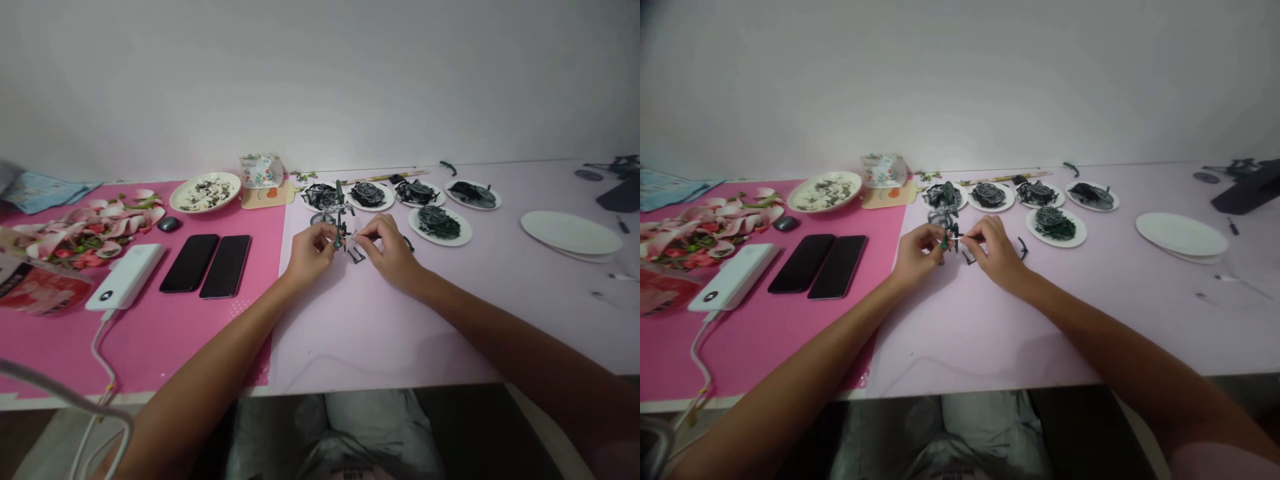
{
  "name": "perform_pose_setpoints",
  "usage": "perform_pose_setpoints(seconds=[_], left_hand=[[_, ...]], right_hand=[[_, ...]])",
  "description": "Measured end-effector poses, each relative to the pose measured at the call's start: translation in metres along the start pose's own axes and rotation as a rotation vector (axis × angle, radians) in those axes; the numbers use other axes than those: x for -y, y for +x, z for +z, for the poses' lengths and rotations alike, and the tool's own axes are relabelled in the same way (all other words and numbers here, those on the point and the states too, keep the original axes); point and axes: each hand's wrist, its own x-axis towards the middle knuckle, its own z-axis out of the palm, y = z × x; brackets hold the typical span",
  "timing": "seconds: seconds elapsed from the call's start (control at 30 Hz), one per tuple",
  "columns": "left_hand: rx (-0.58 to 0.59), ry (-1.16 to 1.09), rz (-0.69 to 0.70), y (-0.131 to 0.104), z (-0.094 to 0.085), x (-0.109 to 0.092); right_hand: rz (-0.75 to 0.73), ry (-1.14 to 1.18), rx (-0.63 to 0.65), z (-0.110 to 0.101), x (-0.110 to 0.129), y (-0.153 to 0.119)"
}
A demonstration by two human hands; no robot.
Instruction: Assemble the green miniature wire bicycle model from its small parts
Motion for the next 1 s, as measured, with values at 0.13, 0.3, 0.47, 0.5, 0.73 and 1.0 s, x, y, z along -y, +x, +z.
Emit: perform_pose_setpoints(seconds=[0.13,0.3,0.47,0.5,0.73,1.0], left_hand=[[0.012,-0.002,0.000,0.000,0.000,0.000],[0.002,-0.016,-0.008,0.000,0.001,0.000],[-0.004,-0.024,-0.032,0.001,0.001,-0.001],[-0.002,-0.035,-0.036,0.001,0.001,-0.001],[-0.044,-0.080,-0.082,0.011,-0.007,-0.003],[-0.123,-0.148,-0.113,0.021,-0.019,-0.001]], right_hand=[[-0.023,0.038,-0.005,0.001,-0.003,-0.001],[0.036,0.024,0.009,0.000,0.001,-0.004],[0.030,-0.019,0.042,-0.001,0.001,-0.001],[0.021,-0.020,0.038,-0.002,0.001,0.000],[0.029,-0.081,-0.117,-0.022,-0.014,0.015],[0.139,-0.178,-0.299,-0.037,-0.068,0.021]])
